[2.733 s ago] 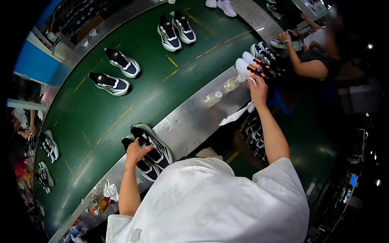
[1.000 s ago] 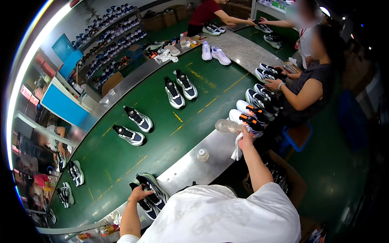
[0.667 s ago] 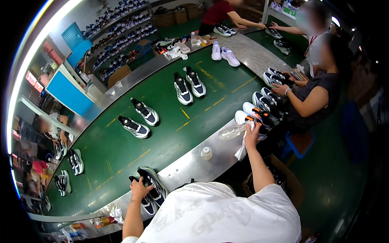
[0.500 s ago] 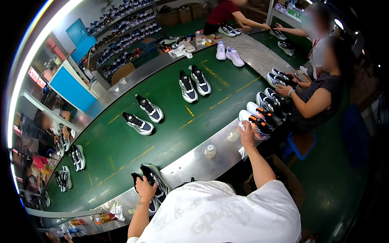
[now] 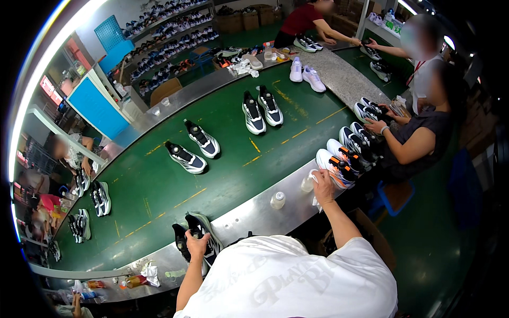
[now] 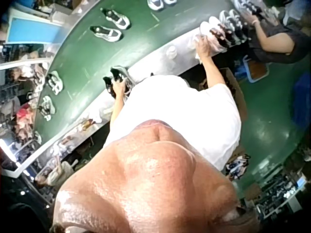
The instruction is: The person cleans various shoes by hand using a small cloth and a liquid from a bottle, picking them up from a conveyor belt and placing them back down.
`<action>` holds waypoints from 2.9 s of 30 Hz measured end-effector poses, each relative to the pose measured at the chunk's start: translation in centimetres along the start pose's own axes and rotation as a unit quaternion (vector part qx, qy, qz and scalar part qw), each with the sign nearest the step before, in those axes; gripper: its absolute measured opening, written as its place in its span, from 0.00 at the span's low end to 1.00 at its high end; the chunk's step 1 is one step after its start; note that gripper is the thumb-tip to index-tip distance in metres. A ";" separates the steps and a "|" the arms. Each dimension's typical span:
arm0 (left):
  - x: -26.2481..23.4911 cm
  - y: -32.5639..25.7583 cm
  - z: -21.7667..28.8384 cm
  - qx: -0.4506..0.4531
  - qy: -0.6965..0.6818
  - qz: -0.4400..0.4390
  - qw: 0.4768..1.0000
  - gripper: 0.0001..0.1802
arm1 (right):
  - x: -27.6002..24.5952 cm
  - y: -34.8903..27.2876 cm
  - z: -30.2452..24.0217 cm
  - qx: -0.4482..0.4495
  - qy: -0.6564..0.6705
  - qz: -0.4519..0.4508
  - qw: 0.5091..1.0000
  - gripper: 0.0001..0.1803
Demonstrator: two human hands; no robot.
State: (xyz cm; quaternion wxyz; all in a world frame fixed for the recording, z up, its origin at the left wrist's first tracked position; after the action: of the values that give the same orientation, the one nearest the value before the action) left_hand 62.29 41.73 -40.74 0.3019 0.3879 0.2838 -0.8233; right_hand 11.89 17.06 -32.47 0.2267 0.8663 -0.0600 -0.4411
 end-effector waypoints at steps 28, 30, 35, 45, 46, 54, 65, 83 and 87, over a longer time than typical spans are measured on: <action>-20.3 -5.0 11.4 0.052 -0.582 0.037 0.811 0.34 | -3.0 1.8 -31.6 -0.141 0.535 -0.326 0.766 0.20; -20.0 -7.2 12.7 0.064 -0.605 0.018 0.793 0.34 | -2.2 1.0 -32.5 -0.117 0.540 -0.365 0.749 0.18; -17.7 -7.2 11.3 0.049 -0.645 0.002 0.762 0.32 | 0.9 2.6 -34.5 -0.192 0.533 -0.358 0.742 0.15; -18.8 -6.8 11.3 0.078 -0.594 -0.003 0.801 0.34 | 5.0 9.0 -43.3 -0.263 0.537 -0.299 0.744 0.12; -19.1 -6.9 11.3 0.075 -0.580 -0.003 0.811 0.33 | 5.5 9.5 -44.1 -0.267 0.534 -0.298 0.745 0.12; -20.4 -7.2 11.6 0.100 -0.502 0.017 0.859 0.31 | 7.5 10.1 -47.1 -0.330 0.474 -0.307 0.757 0.11; -19.2 -6.8 10.6 0.060 -0.547 0.003 0.835 0.28 | 6.2 6.8 -45.2 -0.376 0.438 -0.355 0.735 0.12; -16.7 -6.5 8.9 0.041 -0.627 -0.021 0.777 0.30 | 6.0 2.7 -39.7 -0.252 0.480 -0.477 0.692 0.13; -16.2 -6.3 8.3 0.028 -0.633 -0.020 0.773 0.29 | 4.6 1.6 -39.4 -0.270 0.471 -0.488 0.684 0.14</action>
State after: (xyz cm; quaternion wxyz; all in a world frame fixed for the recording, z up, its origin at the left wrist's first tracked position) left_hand 62.28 44.50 -21.63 0.3855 -0.2187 0.0132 -0.8963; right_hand 46.00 27.65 -15.10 0.2022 0.7681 0.6072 -0.0208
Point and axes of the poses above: each hand's wrist, its own y-axis towards the middle knuckle, its own x-axis out of the palm, z = x × y, the point moved 3 cm from there along y, towards the middle knuckle, and after that the axes turned 5 degrees about y, right-handed, at the moved point
